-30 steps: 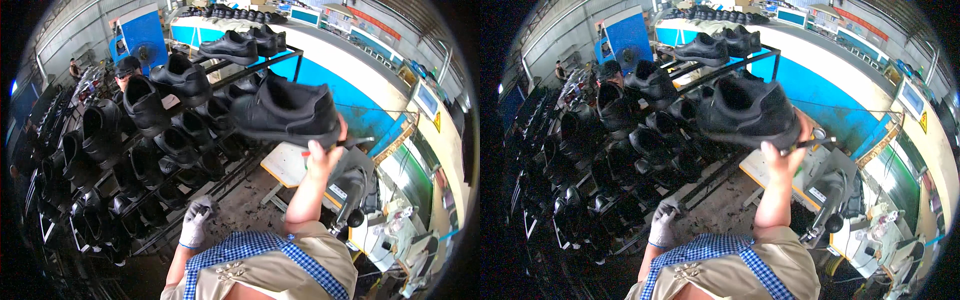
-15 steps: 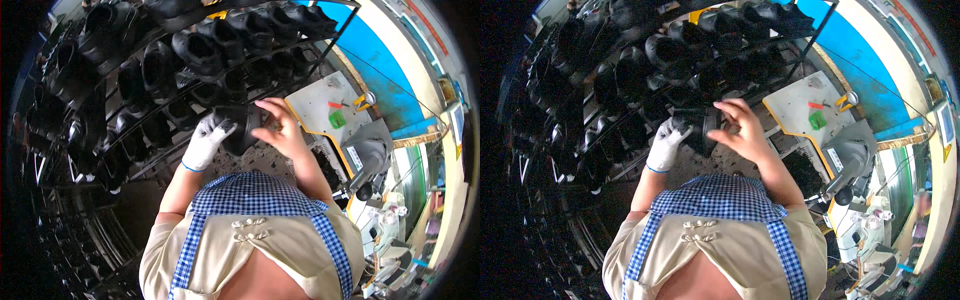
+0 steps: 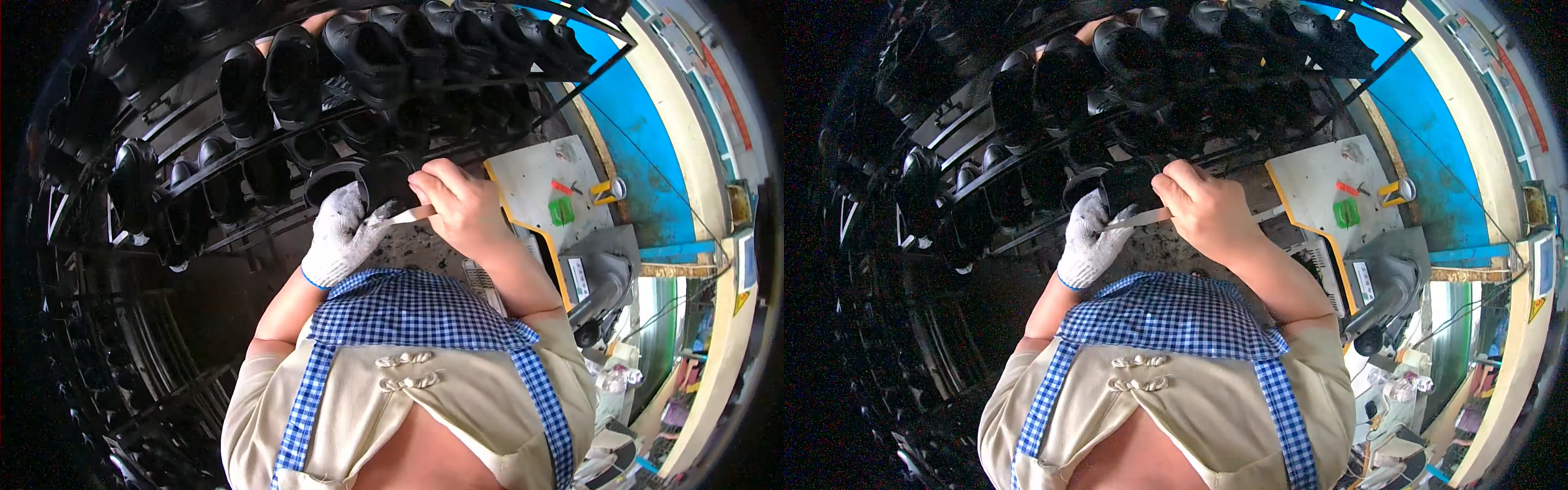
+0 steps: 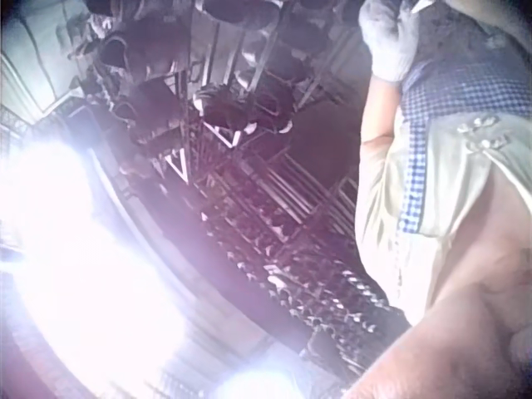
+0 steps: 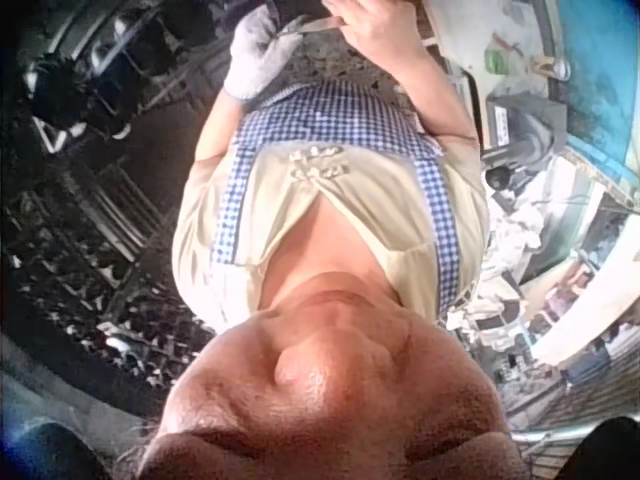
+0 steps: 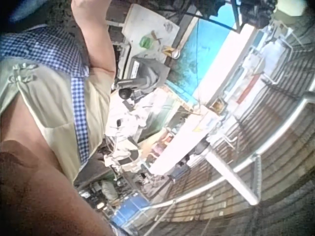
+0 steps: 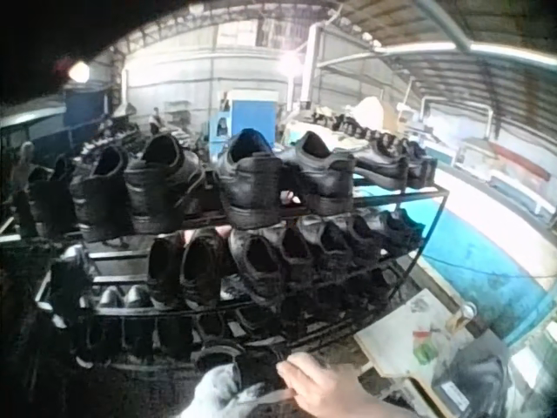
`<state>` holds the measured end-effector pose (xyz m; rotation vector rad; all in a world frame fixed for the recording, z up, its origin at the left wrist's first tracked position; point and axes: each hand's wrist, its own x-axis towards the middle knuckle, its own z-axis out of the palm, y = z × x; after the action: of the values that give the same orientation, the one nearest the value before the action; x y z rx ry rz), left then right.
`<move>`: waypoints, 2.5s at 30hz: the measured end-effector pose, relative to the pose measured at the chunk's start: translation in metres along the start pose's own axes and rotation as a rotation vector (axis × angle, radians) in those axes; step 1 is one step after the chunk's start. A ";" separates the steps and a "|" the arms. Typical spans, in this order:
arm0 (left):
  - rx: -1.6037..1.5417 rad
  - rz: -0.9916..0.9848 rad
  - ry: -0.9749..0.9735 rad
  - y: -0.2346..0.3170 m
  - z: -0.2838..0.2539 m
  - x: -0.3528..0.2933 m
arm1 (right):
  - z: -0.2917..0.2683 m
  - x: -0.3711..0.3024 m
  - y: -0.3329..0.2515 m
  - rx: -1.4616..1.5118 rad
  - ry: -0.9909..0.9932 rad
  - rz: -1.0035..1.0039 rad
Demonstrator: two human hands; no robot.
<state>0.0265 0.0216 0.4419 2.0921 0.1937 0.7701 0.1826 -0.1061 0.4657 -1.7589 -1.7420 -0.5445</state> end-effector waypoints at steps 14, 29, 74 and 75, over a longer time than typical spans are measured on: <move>-0.132 -0.046 0.054 -0.005 0.006 -0.001 | 0.025 -0.010 0.001 0.586 0.073 0.195; -0.202 -0.227 0.050 -0.016 0.024 -0.003 | 0.010 -0.044 0.025 1.428 0.153 0.611; -0.533 -0.147 0.202 -0.007 -0.039 0.011 | 0.017 -0.038 0.035 0.784 -0.109 0.462; -0.516 -0.145 0.178 -0.006 -0.040 0.012 | 0.007 -0.024 0.030 0.706 -0.066 0.319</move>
<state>0.0136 0.0576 0.4597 1.5091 0.2144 0.8175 0.2098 -0.1183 0.4406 -1.4867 -1.4034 0.2495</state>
